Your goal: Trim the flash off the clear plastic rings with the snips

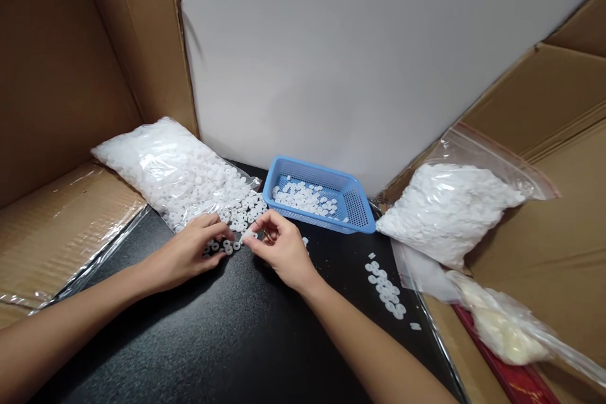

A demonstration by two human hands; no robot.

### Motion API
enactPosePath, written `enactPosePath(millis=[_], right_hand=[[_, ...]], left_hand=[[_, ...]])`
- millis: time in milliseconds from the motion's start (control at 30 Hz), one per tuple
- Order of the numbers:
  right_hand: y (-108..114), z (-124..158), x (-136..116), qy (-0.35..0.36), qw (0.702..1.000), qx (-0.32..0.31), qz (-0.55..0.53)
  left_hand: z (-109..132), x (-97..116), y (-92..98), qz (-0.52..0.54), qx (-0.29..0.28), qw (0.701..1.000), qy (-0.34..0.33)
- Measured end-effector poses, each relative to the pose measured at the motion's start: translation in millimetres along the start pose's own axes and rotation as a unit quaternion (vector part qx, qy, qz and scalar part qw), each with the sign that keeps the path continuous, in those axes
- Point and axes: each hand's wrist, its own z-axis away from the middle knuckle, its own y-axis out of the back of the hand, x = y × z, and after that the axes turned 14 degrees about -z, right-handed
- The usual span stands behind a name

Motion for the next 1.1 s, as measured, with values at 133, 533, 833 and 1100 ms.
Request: enactPosePath(millis=[133, 533, 833, 1100], right_hand=[[-4, 5, -14, 0.004, 0.997, -0.042, -0.060], [-14, 15, -23, 0.127, 0.986, -0.081, -0.073], [-20, 25, -28, 0.146, 0.986, -0.055, -0.054], [-20, 28, -34, 0.101, 0.989, -0.070, -0.077]], left_hand=[[6, 22, 8.0, 0.173, -0.027, 0.983, 0.049], [19, 52, 1.4, 0.637, -0.028, 0.735, 0.231], [22, 56, 4.2, 0.649, -0.034, 0.737, 0.186], [21, 56, 6.9, 0.661, -0.052, 0.728, 0.174]])
